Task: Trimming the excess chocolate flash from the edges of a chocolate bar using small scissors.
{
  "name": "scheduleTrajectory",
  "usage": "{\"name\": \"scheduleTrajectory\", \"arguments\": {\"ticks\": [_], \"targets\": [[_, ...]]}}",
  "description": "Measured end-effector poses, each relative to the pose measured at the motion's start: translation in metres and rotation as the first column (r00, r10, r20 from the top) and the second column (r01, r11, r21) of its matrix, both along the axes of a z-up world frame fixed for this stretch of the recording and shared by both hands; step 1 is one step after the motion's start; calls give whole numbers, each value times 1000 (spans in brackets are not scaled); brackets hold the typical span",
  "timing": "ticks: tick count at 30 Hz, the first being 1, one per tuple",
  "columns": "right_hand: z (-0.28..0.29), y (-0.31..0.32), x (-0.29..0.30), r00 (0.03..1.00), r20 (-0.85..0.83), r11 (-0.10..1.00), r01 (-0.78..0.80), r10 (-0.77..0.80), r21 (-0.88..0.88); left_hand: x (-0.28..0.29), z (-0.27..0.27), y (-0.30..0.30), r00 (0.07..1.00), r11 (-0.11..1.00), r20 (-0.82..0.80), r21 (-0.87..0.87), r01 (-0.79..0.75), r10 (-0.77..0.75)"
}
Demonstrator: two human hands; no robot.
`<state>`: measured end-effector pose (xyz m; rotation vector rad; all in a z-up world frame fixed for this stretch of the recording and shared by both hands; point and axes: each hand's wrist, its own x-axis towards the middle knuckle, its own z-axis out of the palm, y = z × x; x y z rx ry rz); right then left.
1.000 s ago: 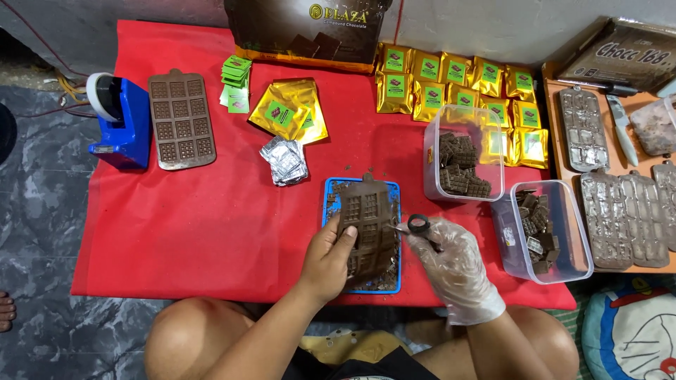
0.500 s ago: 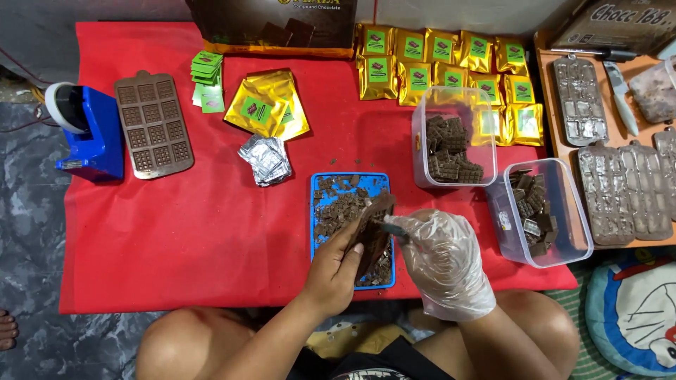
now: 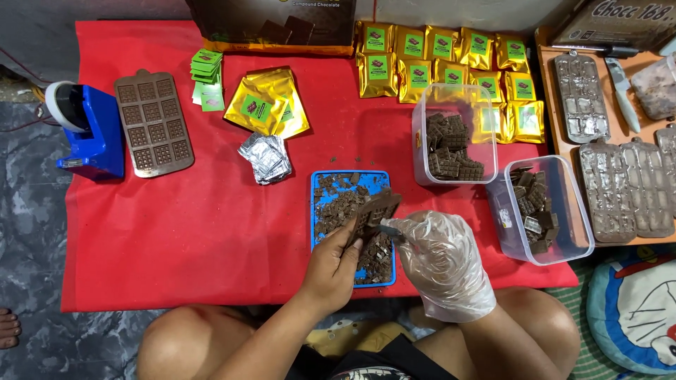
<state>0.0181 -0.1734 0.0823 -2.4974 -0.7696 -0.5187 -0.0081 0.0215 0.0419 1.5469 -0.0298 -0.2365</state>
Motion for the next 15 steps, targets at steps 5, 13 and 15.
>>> {"name": "scheduleTrajectory", "arguments": {"ticks": [5,13,15], "targets": [[5,5,4,998,-47,998,-39,42,52,-2,-1,0,998,998,-64,-59,2,-5],[5,7,0,999,-34,1000,-9,9,15,-1,-2,-1,997,998,-70,-53,-38,34],[8,10,2,1000,8,999,-18,18,42,-1,-3,-2,999,994,-40,-104,-21,17]]}}
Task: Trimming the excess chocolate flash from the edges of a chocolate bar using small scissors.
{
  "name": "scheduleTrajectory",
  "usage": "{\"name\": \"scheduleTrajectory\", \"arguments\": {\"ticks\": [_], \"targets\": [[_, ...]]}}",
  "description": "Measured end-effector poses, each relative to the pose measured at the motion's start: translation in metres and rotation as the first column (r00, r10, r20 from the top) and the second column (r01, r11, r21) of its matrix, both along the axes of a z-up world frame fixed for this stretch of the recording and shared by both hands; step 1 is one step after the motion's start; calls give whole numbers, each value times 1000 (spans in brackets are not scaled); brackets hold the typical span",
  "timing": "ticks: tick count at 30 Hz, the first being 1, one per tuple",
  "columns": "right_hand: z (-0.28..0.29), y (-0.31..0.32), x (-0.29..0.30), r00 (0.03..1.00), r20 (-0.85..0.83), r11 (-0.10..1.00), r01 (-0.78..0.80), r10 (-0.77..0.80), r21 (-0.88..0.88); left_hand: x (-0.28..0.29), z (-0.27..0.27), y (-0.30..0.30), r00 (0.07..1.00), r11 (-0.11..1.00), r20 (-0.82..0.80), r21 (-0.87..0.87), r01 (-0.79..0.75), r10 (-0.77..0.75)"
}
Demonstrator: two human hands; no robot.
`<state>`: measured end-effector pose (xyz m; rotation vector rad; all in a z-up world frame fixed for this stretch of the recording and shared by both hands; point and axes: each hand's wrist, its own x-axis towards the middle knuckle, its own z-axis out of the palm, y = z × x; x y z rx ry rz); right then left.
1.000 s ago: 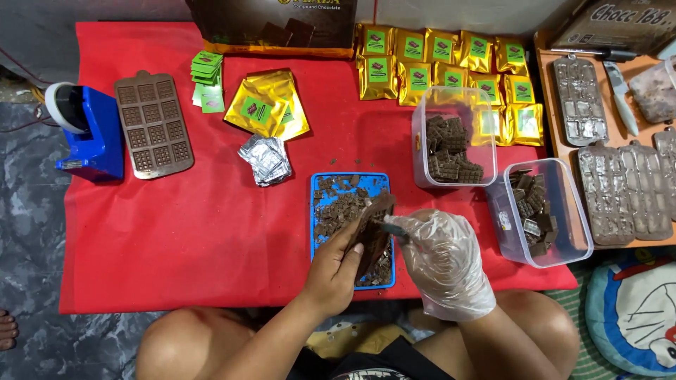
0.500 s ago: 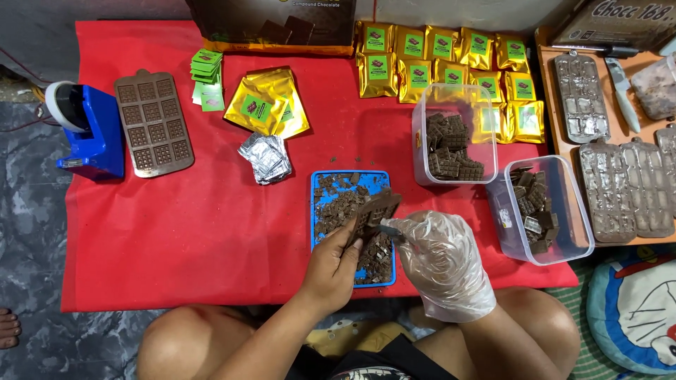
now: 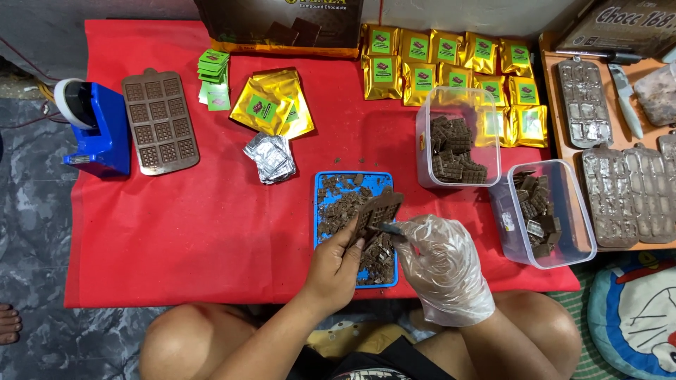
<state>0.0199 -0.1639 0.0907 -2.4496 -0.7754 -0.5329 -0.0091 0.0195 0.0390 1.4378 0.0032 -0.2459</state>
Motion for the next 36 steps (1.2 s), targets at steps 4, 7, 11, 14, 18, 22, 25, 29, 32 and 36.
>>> {"name": "scheduleTrajectory", "arguments": {"ticks": [4,7,11,14,18,22,25,29,32,36], "targets": [[2,0,-5,999,-49,1000,3,-2,4,-3,-3,1,1000,999,11,44,3,-3],[2,-1,-7,999,-30,1000,25,-26,-18,-7,-10,2,999,993,-23,111,26,-24],[-9,-3,-8,994,-108,999,29,-27,18,-7,-10,2,998,985,-5,158,64,-64],[-16,-6,-8,985,-162,997,72,-65,39,-7,-11,2,999,988,-10,142,54,-53],[-14,-7,-6,987,-155,998,56,-51,26,-7,-10,2,998,989,-38,137,51,-46],[-17,-3,-8,985,-169,996,44,-31,76,-8,-8,2,998,991,-30,115,65,-62],[-17,-4,-7,992,-115,996,59,-51,71,-7,-8,0,999,996,-18,84,38,-36],[-17,-1,-9,985,-163,995,66,-53,80,-2,6,-2,1000,1000,2,-27,1,-1],[-17,2,-9,976,-212,992,79,-56,102,-1,8,-4,1000,997,-23,-78,5,-7],[-13,3,-8,980,-181,990,100,-80,102,-2,7,-4,999,988,-49,-155,5,-12]]}}
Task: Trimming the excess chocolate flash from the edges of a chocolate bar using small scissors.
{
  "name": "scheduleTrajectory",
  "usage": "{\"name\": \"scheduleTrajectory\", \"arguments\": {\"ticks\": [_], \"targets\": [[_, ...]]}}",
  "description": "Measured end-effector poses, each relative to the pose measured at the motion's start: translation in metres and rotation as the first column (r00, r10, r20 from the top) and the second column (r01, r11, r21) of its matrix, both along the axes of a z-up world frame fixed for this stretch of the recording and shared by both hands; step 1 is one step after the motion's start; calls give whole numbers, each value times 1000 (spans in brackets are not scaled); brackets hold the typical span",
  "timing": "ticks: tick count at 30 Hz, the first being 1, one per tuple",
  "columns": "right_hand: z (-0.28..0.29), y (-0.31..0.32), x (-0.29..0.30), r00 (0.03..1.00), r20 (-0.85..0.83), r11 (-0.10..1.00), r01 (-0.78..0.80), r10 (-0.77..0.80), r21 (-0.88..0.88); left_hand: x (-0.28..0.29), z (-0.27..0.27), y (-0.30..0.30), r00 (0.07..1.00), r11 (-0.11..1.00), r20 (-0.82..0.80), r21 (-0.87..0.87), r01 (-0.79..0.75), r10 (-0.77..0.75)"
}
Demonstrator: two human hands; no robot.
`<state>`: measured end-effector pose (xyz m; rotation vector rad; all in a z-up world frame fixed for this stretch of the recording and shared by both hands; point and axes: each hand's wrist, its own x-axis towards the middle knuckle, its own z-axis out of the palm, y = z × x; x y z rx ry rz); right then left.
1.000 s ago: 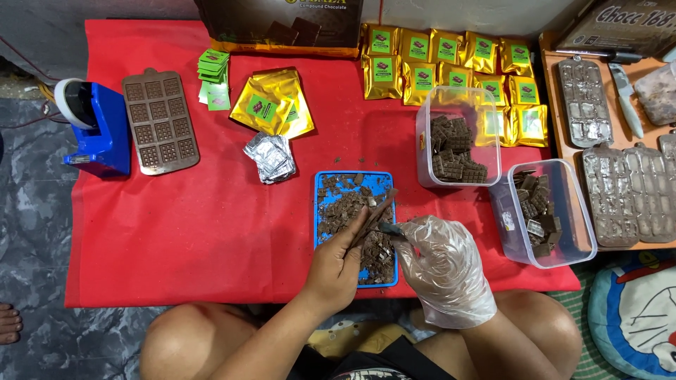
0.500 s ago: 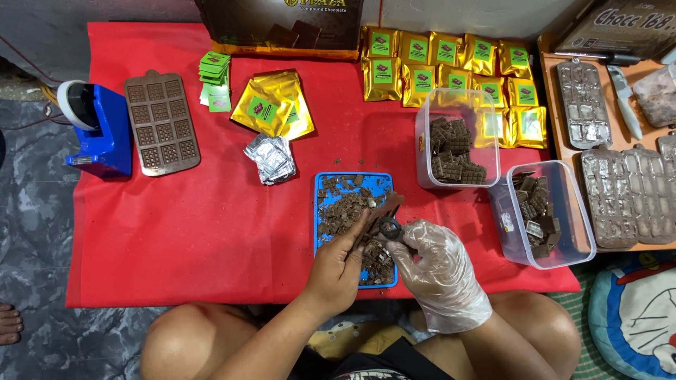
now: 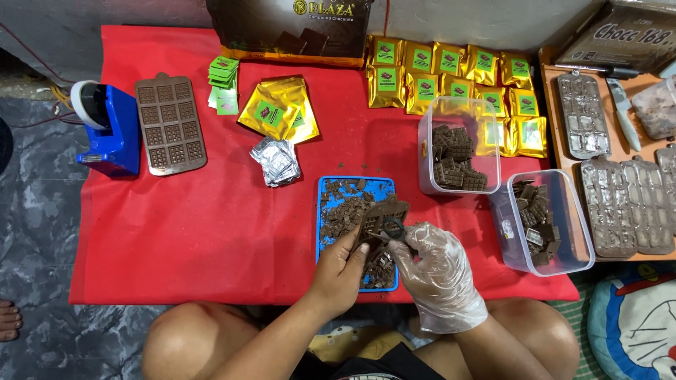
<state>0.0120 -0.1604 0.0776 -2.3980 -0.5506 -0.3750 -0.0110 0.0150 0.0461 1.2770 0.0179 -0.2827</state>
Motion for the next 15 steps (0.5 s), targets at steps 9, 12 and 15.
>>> {"name": "scheduleTrajectory", "arguments": {"ticks": [9,12,15], "targets": [[2,1,-1,997,71,999,11,-8,-38,-1,3,0,1000,997,4,71,-16,16],[-1,0,-1,996,89,999,-15,18,-35,-2,1,0,1000,996,4,86,-23,23],[2,-3,3,997,62,995,47,-42,-85,-1,1,0,999,998,27,55,-24,23]]}}
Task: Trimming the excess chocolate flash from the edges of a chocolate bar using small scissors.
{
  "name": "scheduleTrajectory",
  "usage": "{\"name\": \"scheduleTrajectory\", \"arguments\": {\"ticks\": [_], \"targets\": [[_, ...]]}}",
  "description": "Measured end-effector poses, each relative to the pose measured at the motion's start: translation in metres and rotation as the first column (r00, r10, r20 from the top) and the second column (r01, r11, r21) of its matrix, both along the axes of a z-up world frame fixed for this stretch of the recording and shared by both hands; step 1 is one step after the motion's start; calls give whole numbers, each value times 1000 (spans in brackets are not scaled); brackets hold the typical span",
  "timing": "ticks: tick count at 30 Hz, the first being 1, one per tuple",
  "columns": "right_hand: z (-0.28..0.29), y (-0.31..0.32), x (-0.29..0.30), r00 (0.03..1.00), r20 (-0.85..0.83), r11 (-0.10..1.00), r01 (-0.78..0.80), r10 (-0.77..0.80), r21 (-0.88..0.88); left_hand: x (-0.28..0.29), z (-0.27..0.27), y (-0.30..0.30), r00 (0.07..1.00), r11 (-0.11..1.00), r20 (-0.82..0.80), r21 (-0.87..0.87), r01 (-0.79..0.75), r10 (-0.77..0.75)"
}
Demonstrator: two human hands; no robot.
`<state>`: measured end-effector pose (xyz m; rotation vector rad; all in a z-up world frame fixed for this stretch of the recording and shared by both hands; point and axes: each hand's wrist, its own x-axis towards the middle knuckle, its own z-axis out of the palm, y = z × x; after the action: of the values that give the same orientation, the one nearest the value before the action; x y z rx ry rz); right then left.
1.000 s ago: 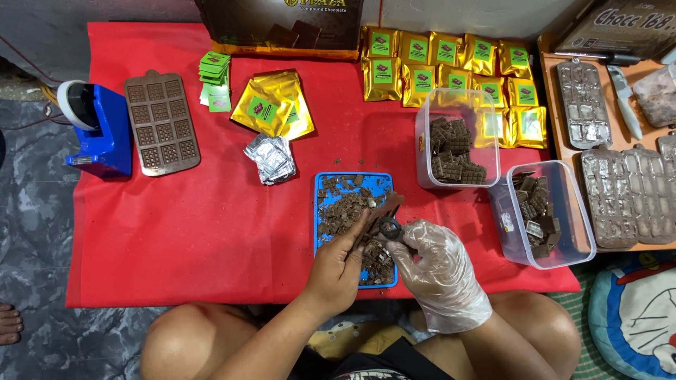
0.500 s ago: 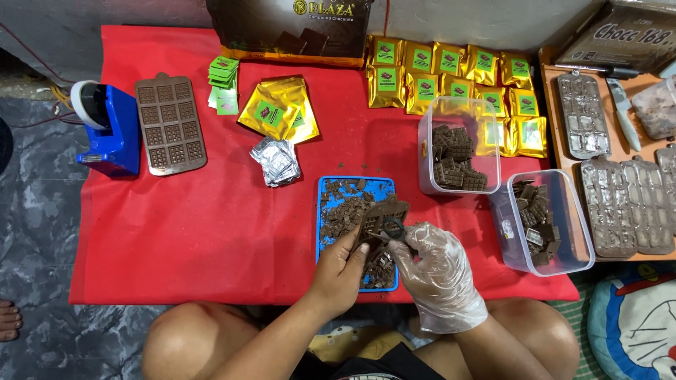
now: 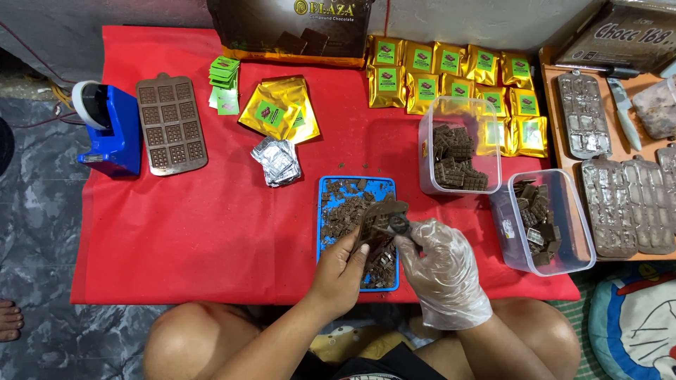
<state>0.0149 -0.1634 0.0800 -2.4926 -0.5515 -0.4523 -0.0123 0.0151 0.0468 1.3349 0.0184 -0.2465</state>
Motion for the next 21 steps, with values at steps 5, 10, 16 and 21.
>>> {"name": "scheduleTrajectory", "arguments": {"ticks": [5,10,16,21], "targets": [[-1,-2,-1,1000,17,999,21,-20,-50,0,-2,1,1000,1000,-22,19,7,-6],[10,2,-1,999,-19,997,-42,41,-62,0,-3,1,997,1000,-81,-10,1,-2],[22,8,-8,988,136,988,-56,76,-146,-1,-11,0,999,995,-50,103,10,-5],[24,7,-7,988,141,985,-39,63,-170,-1,-11,-1,999,998,-43,66,7,-4]]}}
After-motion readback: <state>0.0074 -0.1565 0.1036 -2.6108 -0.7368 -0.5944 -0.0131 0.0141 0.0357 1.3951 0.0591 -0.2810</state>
